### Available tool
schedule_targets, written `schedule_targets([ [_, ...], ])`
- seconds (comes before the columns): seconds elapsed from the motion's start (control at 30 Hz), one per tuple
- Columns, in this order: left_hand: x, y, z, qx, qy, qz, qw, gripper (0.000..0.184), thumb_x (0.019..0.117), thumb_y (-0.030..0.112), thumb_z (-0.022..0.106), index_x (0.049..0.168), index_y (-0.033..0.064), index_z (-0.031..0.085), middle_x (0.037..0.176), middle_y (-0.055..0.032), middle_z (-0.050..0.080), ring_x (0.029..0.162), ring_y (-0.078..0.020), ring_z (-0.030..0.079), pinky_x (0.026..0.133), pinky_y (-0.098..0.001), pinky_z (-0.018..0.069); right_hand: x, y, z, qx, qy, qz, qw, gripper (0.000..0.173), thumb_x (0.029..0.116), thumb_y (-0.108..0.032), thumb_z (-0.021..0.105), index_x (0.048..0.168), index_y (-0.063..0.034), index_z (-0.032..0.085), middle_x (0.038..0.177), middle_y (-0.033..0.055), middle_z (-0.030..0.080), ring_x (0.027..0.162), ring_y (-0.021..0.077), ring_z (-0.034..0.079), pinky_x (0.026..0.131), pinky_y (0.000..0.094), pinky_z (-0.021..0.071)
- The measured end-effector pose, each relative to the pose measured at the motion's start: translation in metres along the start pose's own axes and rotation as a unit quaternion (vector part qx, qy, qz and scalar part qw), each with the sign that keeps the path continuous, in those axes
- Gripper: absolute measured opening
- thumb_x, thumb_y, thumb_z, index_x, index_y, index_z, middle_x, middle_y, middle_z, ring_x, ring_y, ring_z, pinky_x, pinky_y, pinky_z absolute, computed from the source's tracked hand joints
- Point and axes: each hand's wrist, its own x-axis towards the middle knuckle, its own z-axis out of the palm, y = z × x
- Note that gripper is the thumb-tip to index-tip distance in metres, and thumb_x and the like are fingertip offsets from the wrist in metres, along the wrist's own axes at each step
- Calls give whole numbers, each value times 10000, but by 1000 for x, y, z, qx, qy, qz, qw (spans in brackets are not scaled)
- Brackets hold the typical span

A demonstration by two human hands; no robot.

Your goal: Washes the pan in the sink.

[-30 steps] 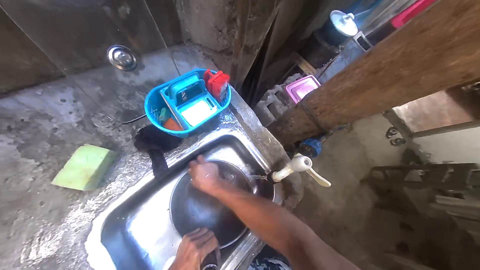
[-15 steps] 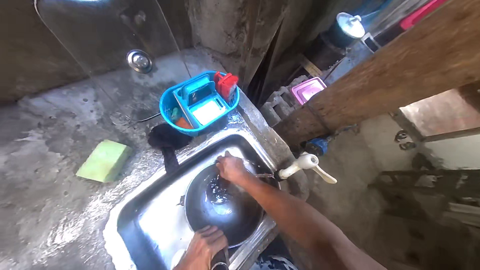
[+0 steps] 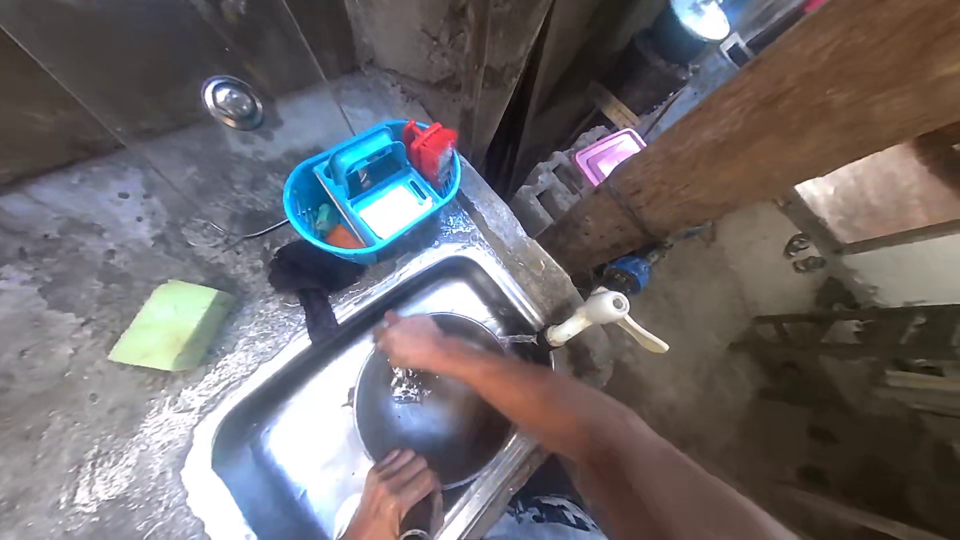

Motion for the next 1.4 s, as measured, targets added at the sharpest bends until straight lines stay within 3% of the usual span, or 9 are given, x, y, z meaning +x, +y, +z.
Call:
schedule_targets([
  [0.2, 11, 9, -4, 28, 18, -7, 999, 333, 936, 416, 560, 742, 172, 677, 675, 15, 634, 673, -155, 616, 642, -318, 503, -73, 95, -3, 25, 26, 150, 988, 345, 1071, -273, 491, 1314, -101, 666, 1358, 192, 606, 1143, 393, 651, 929, 604, 523],
  [0.33, 24, 15, -4, 17, 45, -31, 998, 308, 890, 434, 586, 743, 183, 686, 687, 24, 658, 680, -121, 627, 627, -289, 501, -131, 125, 23, 50, 42, 142, 988, 410, 1063, -304, 484, 1383, -87, 620, 1364, 226, 603, 1274, 392, 585, 1065, 590, 456],
  [0.43, 34, 13, 1, 67, 66, -39, 995, 310, 849, 433, 596, 736, 165, 704, 701, 7, 683, 668, -157, 648, 604, -336, 513, -163, 121, 20, 52, 14, 119, 991, 409, 1077, -294, 471, 1395, -89, 625, 1333, 227, 634, 1252, 393, 605, 1055, 592, 462],
  [0.57, 54, 18, 7, 112, 77, -50, 989, 335, 808, 446, 592, 741, 139, 709, 711, -18, 695, 656, -198, 663, 579, -382, 510, -196, 103, 46, 116, 62, 95, 987, 383, 1073, -258, 494, 1343, -33, 647, 1268, 239, 646, 1160, 398, 648, 996, 571, 511],
  [0.7, 77, 42, 17, 126, 80, -99, 984, 376, 732, 477, 610, 747, 116, 714, 714, -37, 700, 648, -228, 675, 559, -425, 508, -221, 49, 70, 195, 152, 47, 968, 335, 1050, -218, 527, 1262, -25, 700, 1145, 209, 691, 1030, 358, 695, 894, 546, 561],
  [0.8, 94, 58, 21, 109, 91, -153, 978, 364, 723, 450, 651, 772, 97, 726, 754, -66, 722, 688, -257, 707, 582, -479, 536, -225, 34, 64, 207, 203, -3, 957, 289, 1025, -171, 548, 1212, -38, 723, 1043, 177, 683, 914, 325, 697, 782, 516, 574],
  [1.0, 106, 69, 33, 126, 90, -170, 973, 357, 722, 421, 651, 788, 81, 734, 765, -86, 727, 703, -281, 714, 591, -494, 537, -212, 110, 28, 148, 105, 114, 977, 363, 1074, -254, 475, 1296, -75, 698, 1256, 226, 654, 1156, 400, 644, 971, 611, 503],
  [1.2, 124, 84, 48, 153, 104, -202, 962, 399, 731, 430, 654, 798, 42, 720, 775, -138, 720, 714, -347, 714, 585, -546, 527, -216, 79, 32, 142, 97, 17, 985, 283, 1037, -224, 556, 1163, -36, 727, 1155, 207, 684, 1061, 399, 675, 874, 621, 535],
  [1.4, 107, 83, 43, 140, 26, -180, 973, 396, 657, 354, 739, 861, 15, 732, 858, -174, 732, 787, -398, 716, 659, -578, 548, -196, 118, 11, 34, 19, 94, 995, 290, 1025, -208, 559, 1204, -19, 687, 1272, 230, 642, 1147, 434, 642, 881, 652, 526],
])
